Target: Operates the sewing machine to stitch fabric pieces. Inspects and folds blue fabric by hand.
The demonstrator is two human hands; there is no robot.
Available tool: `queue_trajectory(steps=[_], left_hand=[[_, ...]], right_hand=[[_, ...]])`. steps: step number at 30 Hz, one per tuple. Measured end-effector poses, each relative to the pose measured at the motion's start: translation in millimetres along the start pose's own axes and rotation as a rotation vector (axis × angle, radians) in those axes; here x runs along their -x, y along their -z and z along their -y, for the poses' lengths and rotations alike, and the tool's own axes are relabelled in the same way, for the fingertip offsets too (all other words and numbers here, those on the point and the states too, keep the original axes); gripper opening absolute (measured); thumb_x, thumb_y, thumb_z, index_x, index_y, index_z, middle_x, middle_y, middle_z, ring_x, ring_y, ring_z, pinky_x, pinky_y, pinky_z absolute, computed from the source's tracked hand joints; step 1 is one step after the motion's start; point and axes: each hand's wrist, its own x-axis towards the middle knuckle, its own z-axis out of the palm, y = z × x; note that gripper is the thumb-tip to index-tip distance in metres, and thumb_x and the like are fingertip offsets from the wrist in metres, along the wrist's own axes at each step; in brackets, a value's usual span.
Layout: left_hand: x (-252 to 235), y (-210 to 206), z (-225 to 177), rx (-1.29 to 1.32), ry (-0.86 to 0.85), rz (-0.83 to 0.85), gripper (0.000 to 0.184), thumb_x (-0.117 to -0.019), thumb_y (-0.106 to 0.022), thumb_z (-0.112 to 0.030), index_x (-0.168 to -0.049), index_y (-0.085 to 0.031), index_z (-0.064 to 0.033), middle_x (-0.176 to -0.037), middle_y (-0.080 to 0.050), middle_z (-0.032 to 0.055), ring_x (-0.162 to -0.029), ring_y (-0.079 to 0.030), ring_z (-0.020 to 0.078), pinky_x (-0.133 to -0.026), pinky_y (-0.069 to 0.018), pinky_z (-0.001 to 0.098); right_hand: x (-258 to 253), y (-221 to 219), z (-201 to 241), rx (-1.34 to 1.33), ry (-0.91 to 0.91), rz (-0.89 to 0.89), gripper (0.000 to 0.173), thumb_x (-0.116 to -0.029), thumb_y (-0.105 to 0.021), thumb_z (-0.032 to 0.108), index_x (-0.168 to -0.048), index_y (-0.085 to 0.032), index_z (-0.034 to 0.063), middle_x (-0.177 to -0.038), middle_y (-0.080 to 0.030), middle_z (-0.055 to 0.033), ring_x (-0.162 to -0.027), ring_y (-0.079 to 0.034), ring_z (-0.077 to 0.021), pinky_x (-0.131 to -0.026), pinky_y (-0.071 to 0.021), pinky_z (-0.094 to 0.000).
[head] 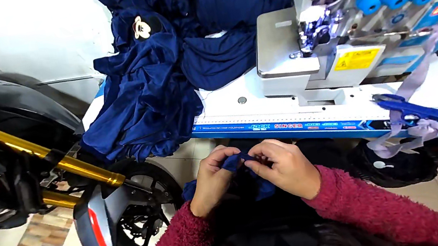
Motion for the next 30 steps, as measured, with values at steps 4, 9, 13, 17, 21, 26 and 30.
queue_trajectory(steps=[4,9,13,17,21,26,30], left_hand=[[-1,0,0,-0.084,-0.071,-0.001,0.013,-0.0933,-0.065,-0.007,-0.1,-0.077,-0.0087,-0.097,-0.069,0.0011,-0.084,-0.065,0.0094,-0.072,-0.0568,0.0241],[-3,7,-6,-0.091,-0.038,0.014,0.013,-0.0919,-0.068,-0.006,-0.097,-0.079,-0.01,-0.099,-0.071,0.0013,-0.088,-0.067,0.0107,-0.075,-0.0581,0.0258],[-3,17,-8,-0.036,0.104,0.094,0.018,-0.0978,-0.061,-0.009,-0.1,-0.079,-0.0093,-0.106,-0.073,0.0018,-0.095,-0.068,0.011,-0.081,-0.0578,0.0287],[-1,19,-12,0.004,0.167,0.092,0.023,-0.1033,-0.054,-0.01,-0.104,-0.076,-0.0076,-0.112,-0.072,0.0027,-0.097,-0.068,0.011,-0.083,-0.0579,0.0295],[-2,17,-14,-0.047,0.157,0.124,0.02,-0.1042,-0.055,-0.009,-0.108,-0.074,-0.0081,-0.094,-0.074,0.0012,-0.079,-0.068,0.0066,-0.071,-0.0572,0.0241],[-8,17,-23,0.078,0.366,0.212,0.012,-0.098,-0.064,-0.007,-0.096,-0.075,-0.0078,-0.081,-0.072,0.0008,-0.069,-0.064,0.0049,-0.064,-0.0543,0.0227],[-14,21,-27,0.128,0.426,0.385,0.009,-0.0927,-0.066,-0.004,-0.092,-0.075,-0.0078,-0.078,-0.071,-0.0014,-0.07,-0.065,0.003,-0.065,-0.0548,0.0213]], right_hand=[[-7,1,2,0.04,0.046,0.071,0.023,-0.0952,-0.069,0.027,-0.096,-0.077,0.0059,-0.09,-0.075,-0.0034,-0.085,-0.072,-0.0112,-0.079,-0.0601,-0.0255],[-8,3,0,0.033,0.179,0.015,0.022,-0.0987,-0.064,0.02,-0.091,-0.077,0.0044,-0.082,-0.074,-0.0026,-0.079,-0.07,-0.0101,-0.076,-0.0587,-0.0231],[-6,3,-2,0.008,0.182,0.03,0.021,-0.098,-0.062,0.017,-0.096,-0.079,0.0045,-0.083,-0.075,-0.0024,-0.08,-0.071,-0.0092,-0.077,-0.0588,-0.0236],[-4,1,-2,0.014,0.19,0.046,0.021,-0.0979,-0.06,0.015,-0.098,-0.079,0.0047,-0.084,-0.075,-0.0025,-0.081,-0.071,-0.0104,-0.078,-0.0587,-0.0247],[-1,-1,-4,0.031,0.271,0.045,0.022,-0.0975,-0.059,0.013,-0.098,-0.079,0.0036,-0.084,-0.075,-0.0043,-0.081,-0.071,-0.0132,-0.077,-0.0586,-0.0271],[4,0,-2,0.058,0.399,-0.042,0.019,-0.099,-0.061,0.013,-0.098,-0.078,0.0038,-0.083,-0.074,-0.0052,-0.079,-0.071,-0.0133,-0.076,-0.0587,-0.0269],[5,3,-2,-0.023,0.496,-0.021,0.015,-0.099,-0.063,0.01,-0.098,-0.077,0.0045,-0.08,-0.072,-0.0061,-0.077,-0.069,-0.0146,-0.073,-0.0582,-0.0279]])
